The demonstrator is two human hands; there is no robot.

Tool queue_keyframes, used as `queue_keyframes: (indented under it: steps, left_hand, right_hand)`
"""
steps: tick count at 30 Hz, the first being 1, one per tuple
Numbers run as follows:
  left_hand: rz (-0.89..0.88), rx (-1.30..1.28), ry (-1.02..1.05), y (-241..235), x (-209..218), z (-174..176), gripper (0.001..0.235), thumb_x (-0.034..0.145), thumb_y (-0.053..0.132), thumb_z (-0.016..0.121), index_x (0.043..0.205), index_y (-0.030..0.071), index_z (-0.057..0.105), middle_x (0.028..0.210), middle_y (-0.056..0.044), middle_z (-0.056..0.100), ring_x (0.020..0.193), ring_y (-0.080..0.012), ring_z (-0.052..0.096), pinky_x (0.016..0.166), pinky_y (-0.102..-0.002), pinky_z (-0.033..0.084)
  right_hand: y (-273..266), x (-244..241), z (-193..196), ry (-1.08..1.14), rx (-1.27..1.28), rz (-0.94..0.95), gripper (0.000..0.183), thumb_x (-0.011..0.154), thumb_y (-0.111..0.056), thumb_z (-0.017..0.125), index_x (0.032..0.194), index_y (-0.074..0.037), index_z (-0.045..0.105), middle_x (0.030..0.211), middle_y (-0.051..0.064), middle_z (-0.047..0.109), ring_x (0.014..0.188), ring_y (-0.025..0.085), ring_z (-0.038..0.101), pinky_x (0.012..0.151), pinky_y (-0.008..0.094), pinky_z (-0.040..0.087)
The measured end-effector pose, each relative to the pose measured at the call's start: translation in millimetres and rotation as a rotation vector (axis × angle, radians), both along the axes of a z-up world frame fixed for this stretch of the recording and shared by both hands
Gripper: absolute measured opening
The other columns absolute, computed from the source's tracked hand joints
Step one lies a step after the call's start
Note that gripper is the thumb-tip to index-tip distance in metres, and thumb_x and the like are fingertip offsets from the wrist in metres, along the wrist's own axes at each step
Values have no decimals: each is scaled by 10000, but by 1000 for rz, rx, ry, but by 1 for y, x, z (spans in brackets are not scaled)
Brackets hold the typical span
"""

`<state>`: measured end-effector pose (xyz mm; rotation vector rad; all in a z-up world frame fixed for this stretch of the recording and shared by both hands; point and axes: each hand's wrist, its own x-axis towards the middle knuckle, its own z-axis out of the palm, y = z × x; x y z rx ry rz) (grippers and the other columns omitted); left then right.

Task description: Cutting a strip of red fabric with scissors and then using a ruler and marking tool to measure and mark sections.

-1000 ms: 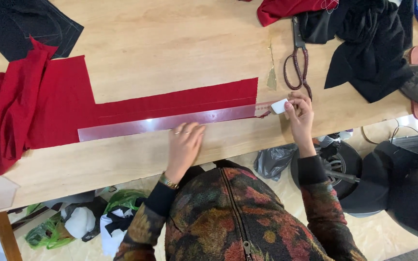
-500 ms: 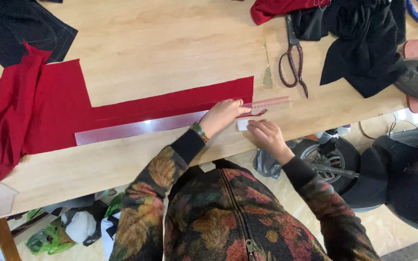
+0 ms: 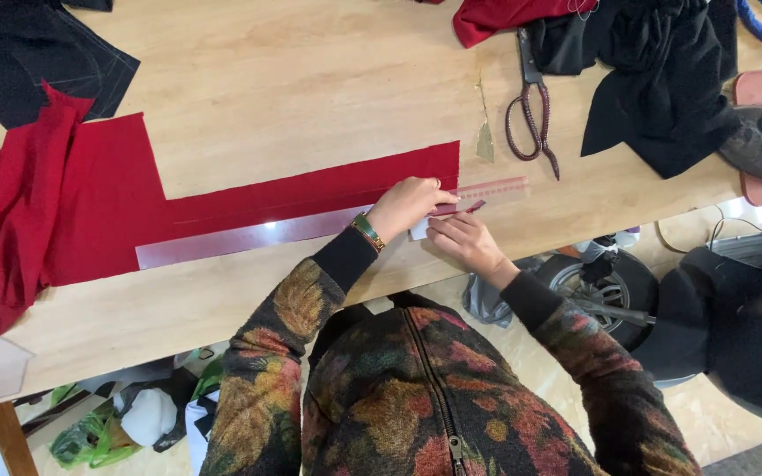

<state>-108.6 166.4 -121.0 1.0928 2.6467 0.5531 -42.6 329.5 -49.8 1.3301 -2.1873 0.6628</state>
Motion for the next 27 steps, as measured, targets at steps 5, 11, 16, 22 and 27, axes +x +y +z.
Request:
queue_keyframes:
  steps: [5, 11, 16, 22, 27]
  left_hand:
    - [-6, -27, -60, -3, -1, 18, 386, 920, 218, 754, 1248, 394, 654, 1111, -28, 647, 964, -313, 727, 768, -400, 644]
    - [-2, -35, -85, -2, -3, 16, 401, 930, 209, 740, 1279, 389, 656, 1103, -44, 657, 988, -317, 729, 799, -418, 646]
    - [-11, -12, -93, -4, -3, 22, 405, 931, 198, 739, 1289, 367, 657, 1097, -59, 658, 986, -341, 724, 784, -440, 640]
    - [0, 7, -106, -5, 1, 30, 405, 939, 162, 725, 1293, 349, 663, 1115, -87, 668, 991, -348, 725, 791, -438, 635]
    - [75, 49, -57, -11, 22, 30, 367, 939, 126, 711, 1264, 293, 677, 1130, -123, 672, 972, -358, 723, 787, -450, 625]
  right_hand:
    - [-17, 0, 3, 30, 9, 13, 205, 1040, -75, 563, 870, -42, 673, 866, 137, 665, 654, 262, 632, 659, 366, 520]
    - [-3, 1, -9, 39, 88, -12, 199, 1060, -110, 549, 893, -81, 652, 891, 107, 660, 662, 237, 623, 742, 351, 529]
    - [77, -5, -16, 3, 257, -86, 140, 1049, -115, 529, 950, -116, 628, 937, 89, 647, 670, 213, 636, 826, 370, 535]
    - [134, 4, 18, -89, 298, -273, 69, 1008, -76, 633, 957, -98, 674, 904, 66, 659, 717, 241, 677, 802, 351, 533]
    - [135, 28, 2, -262, 82, -414, 86, 943, -101, 768, 922, -71, 691, 854, 69, 684, 706, 299, 662, 701, 403, 523]
